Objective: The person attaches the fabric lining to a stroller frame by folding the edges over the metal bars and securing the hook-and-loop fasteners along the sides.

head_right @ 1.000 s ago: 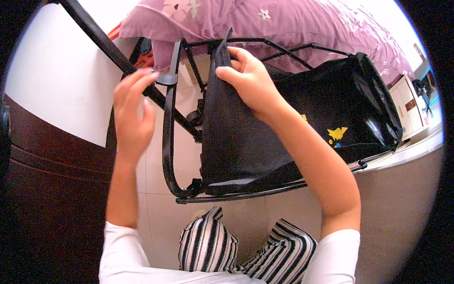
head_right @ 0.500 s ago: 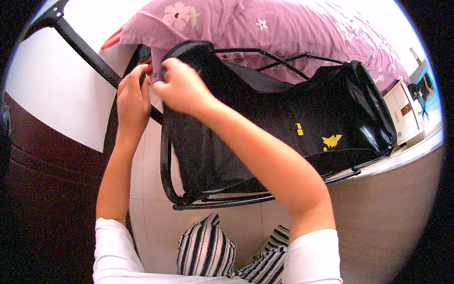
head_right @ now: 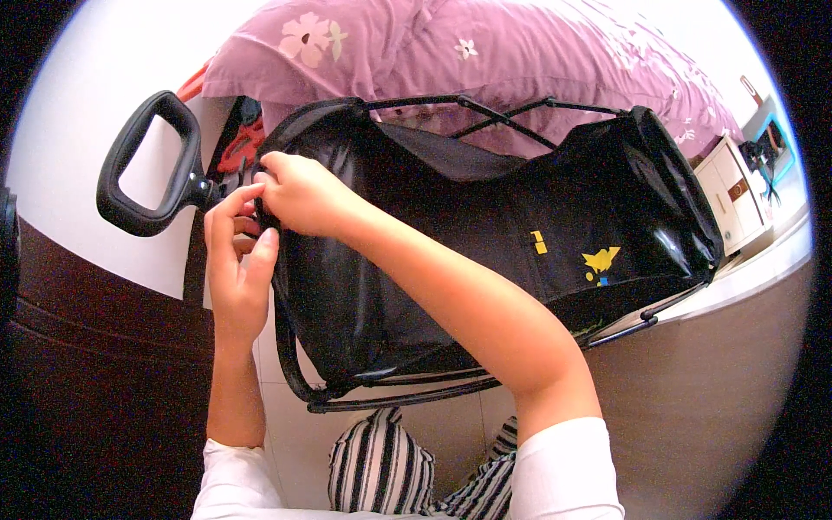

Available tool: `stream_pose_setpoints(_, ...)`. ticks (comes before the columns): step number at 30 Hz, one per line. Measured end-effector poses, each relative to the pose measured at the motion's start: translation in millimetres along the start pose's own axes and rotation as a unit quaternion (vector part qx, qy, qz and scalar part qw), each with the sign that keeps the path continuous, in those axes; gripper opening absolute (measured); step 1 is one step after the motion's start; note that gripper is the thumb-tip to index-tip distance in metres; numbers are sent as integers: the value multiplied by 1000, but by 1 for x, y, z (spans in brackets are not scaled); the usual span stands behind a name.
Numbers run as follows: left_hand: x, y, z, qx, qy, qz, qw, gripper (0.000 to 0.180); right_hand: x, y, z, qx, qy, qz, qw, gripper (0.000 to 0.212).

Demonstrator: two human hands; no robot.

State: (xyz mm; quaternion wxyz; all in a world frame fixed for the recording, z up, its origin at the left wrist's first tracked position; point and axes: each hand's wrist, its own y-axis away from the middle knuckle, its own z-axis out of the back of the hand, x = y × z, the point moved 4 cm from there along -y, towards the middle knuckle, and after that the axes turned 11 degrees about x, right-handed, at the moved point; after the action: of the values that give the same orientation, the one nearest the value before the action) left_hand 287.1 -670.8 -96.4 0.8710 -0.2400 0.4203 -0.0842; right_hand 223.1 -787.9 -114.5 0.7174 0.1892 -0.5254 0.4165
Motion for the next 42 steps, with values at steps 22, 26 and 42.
stream_pose_setpoints(22,6,33,1,147,401,96,899,40,-54,-55,136,-20,-93,57,994,12)
stream_pose_setpoints(26,17,51,-6,127,487,104,858,36,-46,-77,103,56,-30,29,998,17)
stream_pose_setpoints(42,32,95,-49,-38,791,195,578,56,-33,-127,29,123,400,-4,908,24)
